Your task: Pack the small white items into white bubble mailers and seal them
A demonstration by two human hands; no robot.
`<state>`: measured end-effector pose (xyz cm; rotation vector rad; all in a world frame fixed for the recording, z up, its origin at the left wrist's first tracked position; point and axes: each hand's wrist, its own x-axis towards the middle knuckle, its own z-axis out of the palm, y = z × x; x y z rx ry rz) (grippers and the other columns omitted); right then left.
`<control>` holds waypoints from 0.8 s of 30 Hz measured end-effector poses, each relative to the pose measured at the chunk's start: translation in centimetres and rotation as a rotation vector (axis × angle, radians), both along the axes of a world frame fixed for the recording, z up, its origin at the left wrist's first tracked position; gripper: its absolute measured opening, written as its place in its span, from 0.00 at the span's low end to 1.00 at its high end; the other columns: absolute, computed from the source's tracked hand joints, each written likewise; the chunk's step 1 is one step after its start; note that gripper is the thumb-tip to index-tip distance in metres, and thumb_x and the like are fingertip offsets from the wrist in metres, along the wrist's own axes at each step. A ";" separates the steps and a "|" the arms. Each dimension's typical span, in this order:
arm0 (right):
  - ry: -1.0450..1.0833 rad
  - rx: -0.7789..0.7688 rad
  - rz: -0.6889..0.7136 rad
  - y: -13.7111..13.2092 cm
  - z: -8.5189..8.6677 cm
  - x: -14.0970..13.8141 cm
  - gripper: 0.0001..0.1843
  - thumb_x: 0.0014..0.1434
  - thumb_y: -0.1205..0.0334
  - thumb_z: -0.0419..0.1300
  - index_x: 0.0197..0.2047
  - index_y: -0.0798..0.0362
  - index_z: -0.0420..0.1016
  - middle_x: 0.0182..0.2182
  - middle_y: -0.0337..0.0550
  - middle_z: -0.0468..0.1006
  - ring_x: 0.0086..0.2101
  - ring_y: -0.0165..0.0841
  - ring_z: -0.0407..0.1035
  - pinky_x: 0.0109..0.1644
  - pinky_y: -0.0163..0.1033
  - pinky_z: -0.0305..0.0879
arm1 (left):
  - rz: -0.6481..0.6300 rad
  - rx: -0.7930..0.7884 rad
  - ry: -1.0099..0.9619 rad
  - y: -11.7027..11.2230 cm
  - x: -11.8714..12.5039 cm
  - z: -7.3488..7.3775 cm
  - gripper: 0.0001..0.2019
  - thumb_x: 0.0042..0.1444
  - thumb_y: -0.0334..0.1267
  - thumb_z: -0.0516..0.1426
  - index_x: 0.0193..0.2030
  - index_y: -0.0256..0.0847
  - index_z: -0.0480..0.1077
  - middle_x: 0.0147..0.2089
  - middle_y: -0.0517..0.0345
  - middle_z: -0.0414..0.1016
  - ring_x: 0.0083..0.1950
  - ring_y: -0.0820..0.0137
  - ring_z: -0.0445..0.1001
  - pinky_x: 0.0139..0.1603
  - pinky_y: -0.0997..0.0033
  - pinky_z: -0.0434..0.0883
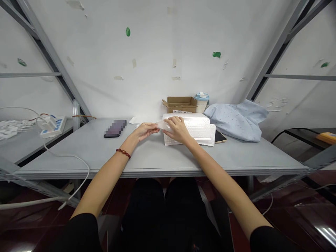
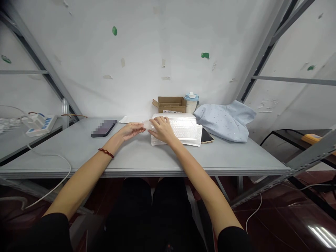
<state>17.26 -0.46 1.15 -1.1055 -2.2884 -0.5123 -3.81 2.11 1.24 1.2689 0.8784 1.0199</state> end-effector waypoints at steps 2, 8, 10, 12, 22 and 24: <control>-0.020 -0.017 -0.015 -0.1 0.0 0.2 0.31 0.63 0.50 0.60 0.64 0.56 0.62 0.55 0.56 0.68 0.54 0.47 0.59 0.59 0.51 0.49 | 0.051 0.011 -0.007 0.2 -0.1 0.0 0.06 0.44 0.32 0.68 0.29 0.34 0.76 0.30 0.49 0.77 0.32 0.69 0.75 0.42 0.64 0.74; 0.023 -0.069 -0.148 0.5 -0.1 1.1 0.43 0.54 0.50 0.64 0.68 0.57 0.55 0.59 0.61 0.63 0.57 0.54 0.53 0.62 0.62 0.43 | 0.204 0.133 -0.104 0.5 -0.3 0.3 0.06 0.43 0.34 0.65 0.25 0.38 0.71 0.29 0.57 0.72 0.30 0.73 0.71 0.30 0.72 0.68; 0.044 -0.069 -0.162 0.8 -0.2 1.4 0.42 0.54 0.51 0.64 0.67 0.57 0.56 0.57 0.61 0.64 0.57 0.54 0.54 0.62 0.61 0.44 | 0.154 0.087 -0.104 0.2 -0.2 0.5 0.07 0.44 0.36 0.66 0.30 0.40 0.73 0.34 0.56 0.75 0.34 0.70 0.74 0.33 0.71 0.71; 0.054 -0.059 -0.162 0.9 -0.2 1.5 0.39 0.55 0.52 0.63 0.66 0.56 0.59 0.56 0.60 0.65 0.56 0.53 0.55 0.61 0.59 0.46 | 0.064 0.026 -0.102 -0.1 -0.1 0.6 0.11 0.47 0.40 0.67 0.36 0.40 0.74 0.40 0.51 0.78 0.40 0.65 0.78 0.37 0.66 0.74; 0.048 -0.003 -0.093 0.4 0.5 1.6 0.31 0.57 0.57 0.63 0.61 0.56 0.65 0.49 0.54 0.68 0.50 0.47 0.59 0.57 0.48 0.51 | -0.042 0.035 -0.098 -0.3 -0.1 0.6 0.15 0.43 0.40 0.71 0.37 0.36 0.77 0.44 0.46 0.79 0.49 0.60 0.77 0.52 0.61 0.74; 0.037 0.018 -0.058 0.3 0.6 1.6 0.29 0.57 0.58 0.63 0.60 0.56 0.66 0.49 0.54 0.69 0.49 0.46 0.60 0.56 0.47 0.52 | -0.037 0.031 -0.093 -0.4 -0.1 0.6 0.15 0.41 0.36 0.71 0.36 0.36 0.76 0.42 0.49 0.79 0.48 0.63 0.76 0.53 0.62 0.73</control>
